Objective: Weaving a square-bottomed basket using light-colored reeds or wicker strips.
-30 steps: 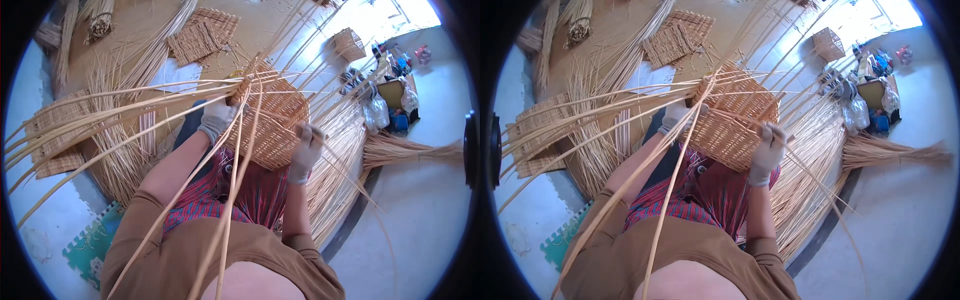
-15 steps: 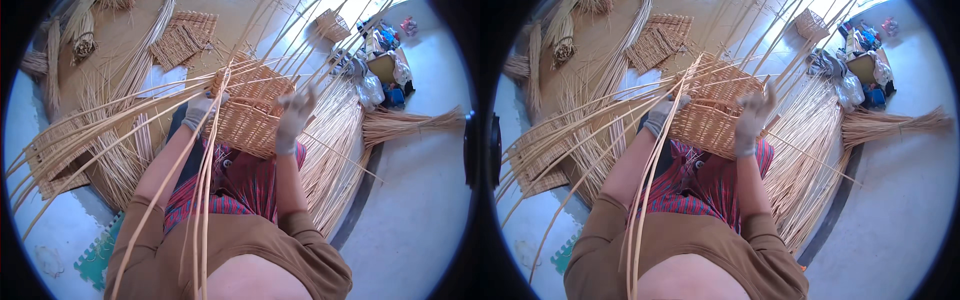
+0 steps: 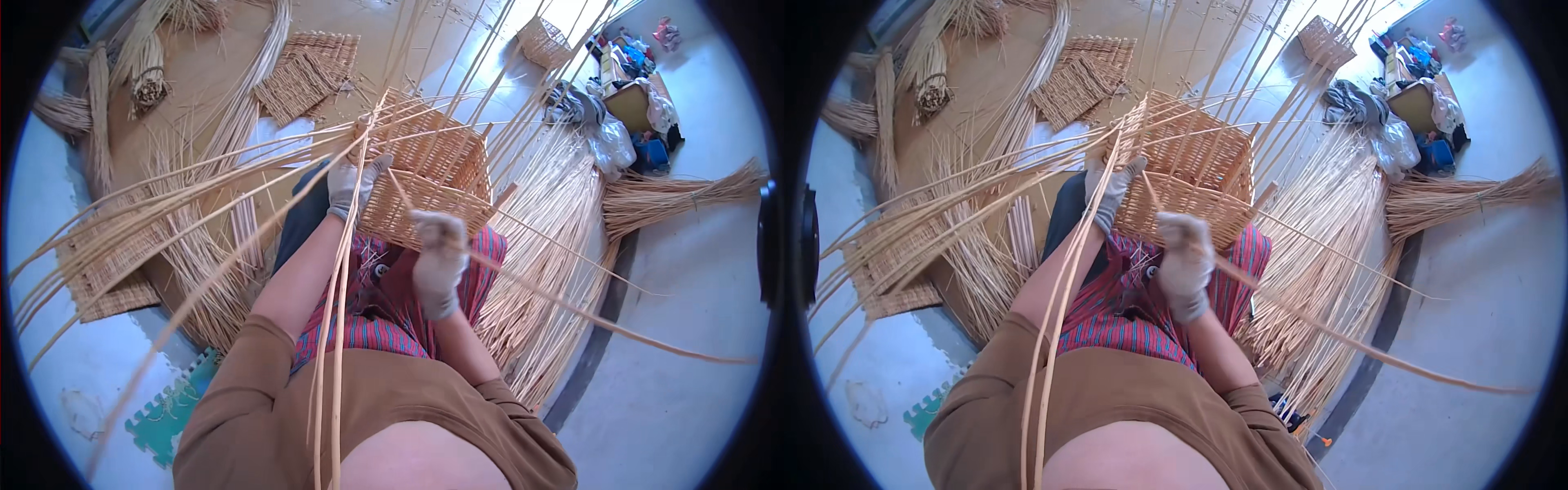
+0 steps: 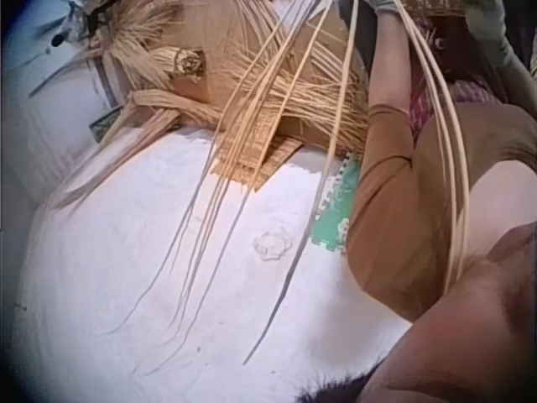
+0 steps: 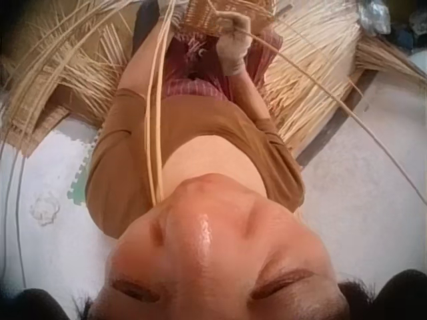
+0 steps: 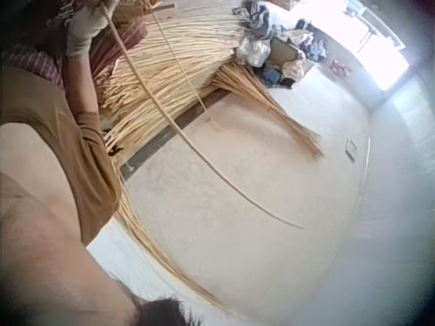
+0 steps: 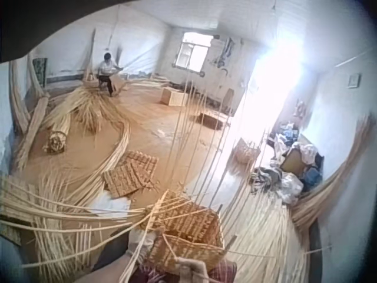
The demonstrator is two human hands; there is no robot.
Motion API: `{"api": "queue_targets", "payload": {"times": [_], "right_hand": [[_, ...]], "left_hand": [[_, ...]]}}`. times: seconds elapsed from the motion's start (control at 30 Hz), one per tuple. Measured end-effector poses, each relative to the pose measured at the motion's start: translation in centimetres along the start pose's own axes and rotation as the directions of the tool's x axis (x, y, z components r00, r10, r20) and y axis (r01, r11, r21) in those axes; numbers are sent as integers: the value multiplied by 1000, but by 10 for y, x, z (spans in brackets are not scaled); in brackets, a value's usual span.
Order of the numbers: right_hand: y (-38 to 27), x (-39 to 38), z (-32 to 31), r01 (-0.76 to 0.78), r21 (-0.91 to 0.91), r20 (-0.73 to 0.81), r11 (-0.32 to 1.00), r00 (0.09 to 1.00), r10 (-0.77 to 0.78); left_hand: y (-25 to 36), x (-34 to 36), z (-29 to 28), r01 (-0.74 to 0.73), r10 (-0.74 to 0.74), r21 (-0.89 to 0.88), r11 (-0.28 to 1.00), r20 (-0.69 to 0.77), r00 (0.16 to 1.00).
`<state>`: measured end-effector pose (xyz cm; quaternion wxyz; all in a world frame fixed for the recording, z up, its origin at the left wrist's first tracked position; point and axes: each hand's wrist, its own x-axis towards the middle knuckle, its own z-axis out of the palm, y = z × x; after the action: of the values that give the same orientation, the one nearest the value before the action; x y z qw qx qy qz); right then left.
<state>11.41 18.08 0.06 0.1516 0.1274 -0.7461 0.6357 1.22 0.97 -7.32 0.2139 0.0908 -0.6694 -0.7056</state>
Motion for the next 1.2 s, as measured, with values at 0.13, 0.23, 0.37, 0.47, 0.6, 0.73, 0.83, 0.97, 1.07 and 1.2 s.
{"api": "queue_targets", "payload": {"times": [0.13, 0.23, 0.37, 0.47, 0.6, 0.73, 0.83, 0.97, 1.07, 1.2], "right_hand": [[42, 41, -54, -269, 267, -126, 925, 942, 311], [64, 41, -79, -353, 406, -154, 843, 883, 444], [88, 37, -87, -283, 520, -223, 806, 865, 448], [80, 45, -83, -351, 543, -247, 763, 801, 545], [78, 43, -77, -178, 573, -353, 800, 827, 437], [67, 43, -69, -95, 591, -448, 801, 787, 424], [54, 51, -77, -209, 343, -351, 916, 876, 331], [46, 143, -66, -37, -159, -126, 987, 992, 17], [2, 195, -22, 319, -484, 65, 815, 942, -330], [47, 134, -71, 154, 199, -115, 968, 984, -133]], "left_hand": [[3, -32, -22, 96, -118, -261, 961, -70, 991], [-23, -55, -33, -25, 4, -132, 991, -162, 987], [-19, -59, -37, -81, 106, 144, 986, -174, 979], [15, -54, -34, -1, 39, 203, 979, -185, 982], [20, -59, -23, -318, 308, 380, 868, 90, 947], [54, -28, 26, -440, 281, 508, 740, 361, 889], [68, 14, 36, 175, -495, 510, 842, 606, 622], [49, -5, 49, 47, -269, 403, 914, 513, 815], [36, -5, 47, 106, -288, 387, 916, 451, 844], [7, 9, 34, 18, -235, 401, 916, 499, 834]]}}
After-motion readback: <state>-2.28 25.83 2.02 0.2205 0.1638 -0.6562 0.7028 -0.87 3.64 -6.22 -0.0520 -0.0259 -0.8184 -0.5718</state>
